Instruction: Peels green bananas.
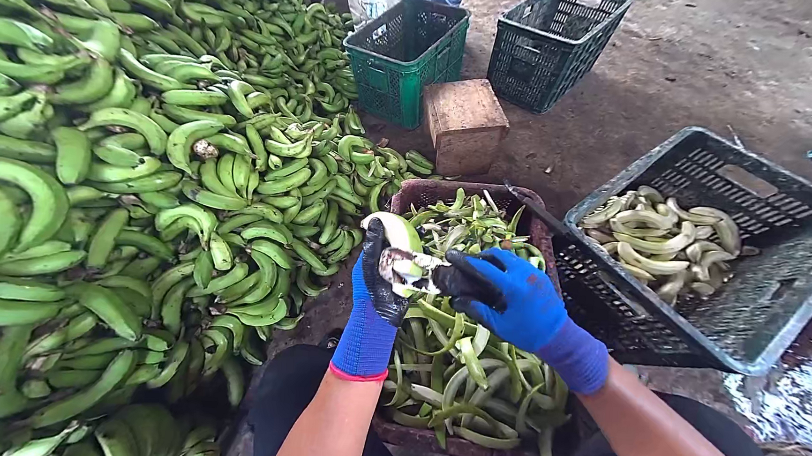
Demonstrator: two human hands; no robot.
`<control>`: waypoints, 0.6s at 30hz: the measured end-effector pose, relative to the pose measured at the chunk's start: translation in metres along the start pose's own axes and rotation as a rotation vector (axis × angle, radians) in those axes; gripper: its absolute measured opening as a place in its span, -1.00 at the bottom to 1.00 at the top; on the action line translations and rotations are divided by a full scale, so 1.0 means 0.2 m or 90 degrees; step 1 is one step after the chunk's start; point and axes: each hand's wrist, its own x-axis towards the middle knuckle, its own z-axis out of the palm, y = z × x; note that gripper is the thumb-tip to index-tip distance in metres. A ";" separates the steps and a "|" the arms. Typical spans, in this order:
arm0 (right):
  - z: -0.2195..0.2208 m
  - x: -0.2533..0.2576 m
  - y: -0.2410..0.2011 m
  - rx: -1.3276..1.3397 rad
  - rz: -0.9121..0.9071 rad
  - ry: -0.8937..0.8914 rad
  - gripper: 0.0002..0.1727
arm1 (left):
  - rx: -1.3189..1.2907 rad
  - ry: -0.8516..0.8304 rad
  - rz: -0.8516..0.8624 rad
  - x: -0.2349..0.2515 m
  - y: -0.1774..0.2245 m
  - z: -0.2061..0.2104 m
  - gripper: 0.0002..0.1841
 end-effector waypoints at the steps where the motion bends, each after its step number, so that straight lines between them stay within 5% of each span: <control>1: 0.01 0.00 0.00 -0.019 -0.034 0.017 -0.40 | -0.013 0.007 0.013 0.00 0.01 0.00 -0.60; 6: 0.01 0.01 0.02 -0.110 -0.106 0.094 -0.51 | -0.013 0.001 0.104 0.02 0.03 0.01 -0.62; 11: -0.07 0.04 0.00 -0.082 0.004 0.074 -0.45 | 0.046 -0.099 0.136 -0.03 -0.02 0.03 -0.63; 14: -0.15 0.06 0.04 -0.044 0.071 0.048 -0.40 | 0.177 -0.198 0.128 -0.08 0.01 0.04 -0.63; 18: -0.17 0.05 0.11 -0.038 0.050 0.024 -0.41 | 0.536 -0.160 0.073 -0.10 0.08 0.06 -0.55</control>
